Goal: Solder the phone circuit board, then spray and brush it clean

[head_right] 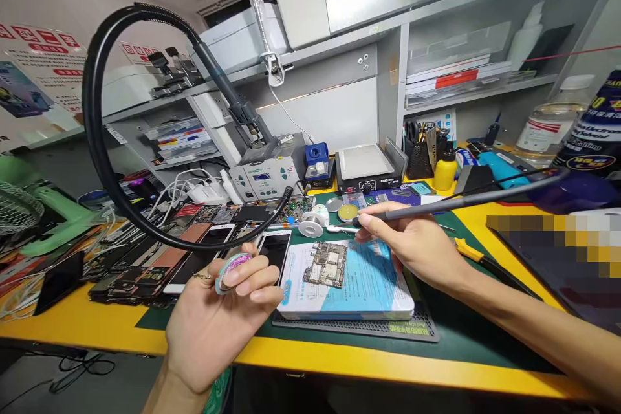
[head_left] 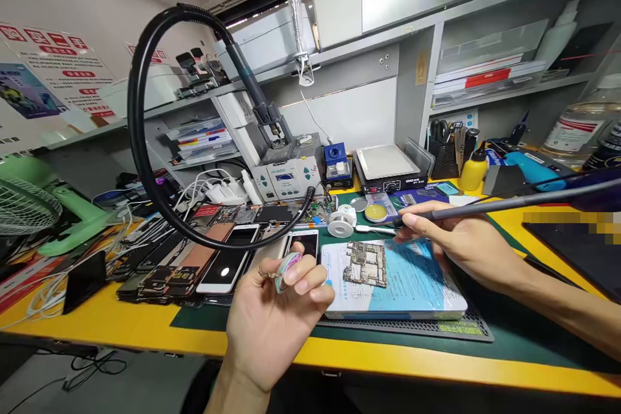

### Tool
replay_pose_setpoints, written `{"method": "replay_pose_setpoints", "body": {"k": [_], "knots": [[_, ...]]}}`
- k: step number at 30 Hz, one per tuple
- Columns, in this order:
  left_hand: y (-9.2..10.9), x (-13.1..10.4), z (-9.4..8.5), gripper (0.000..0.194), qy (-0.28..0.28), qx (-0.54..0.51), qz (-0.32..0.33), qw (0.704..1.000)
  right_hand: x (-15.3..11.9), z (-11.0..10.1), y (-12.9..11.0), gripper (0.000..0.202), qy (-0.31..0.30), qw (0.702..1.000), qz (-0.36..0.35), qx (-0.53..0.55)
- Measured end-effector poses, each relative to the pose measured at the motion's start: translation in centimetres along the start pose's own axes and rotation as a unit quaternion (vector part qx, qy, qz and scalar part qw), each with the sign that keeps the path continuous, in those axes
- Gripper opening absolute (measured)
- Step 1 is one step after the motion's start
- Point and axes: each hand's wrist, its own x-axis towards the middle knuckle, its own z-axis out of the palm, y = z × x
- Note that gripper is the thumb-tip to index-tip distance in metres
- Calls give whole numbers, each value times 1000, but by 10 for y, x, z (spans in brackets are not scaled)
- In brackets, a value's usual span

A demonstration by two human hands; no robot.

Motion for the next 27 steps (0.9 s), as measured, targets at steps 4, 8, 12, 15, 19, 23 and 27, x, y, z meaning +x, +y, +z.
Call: {"method": "replay_pose_setpoints", "body": {"k": [4, 8, 12, 15, 19, 23, 27], "knots": [[-4, -6, 1, 14, 72, 87, 43, 993, -3, 5, -1, 35, -18, 999, -35, 3], [-17, -8, 14, 19, 190, 224, 117, 949, -3, 11, 0, 35, -46, 995, -83, 22], [-27, -5, 26, 18, 191, 284, 152, 927, -2, 11, -2, 30, -77, 991, -109, 15], [-27, 0, 26, 18, 183, 303, 165, 920, -4, 10, -7, 25, -93, 990, -106, 14], [-20, 10, 20, 17, 168, 317, 166, 919, -12, 10, -10, 25, -103, 991, -75, 25], [-11, 22, 17, 16, 149, 333, 146, 919, -18, 8, -8, 27, -102, 993, -51, 35], [-4, 29, 20, 15, 137, 373, 160, 904, -13, 8, -1, 27, -44, 995, -89, 15]]}}
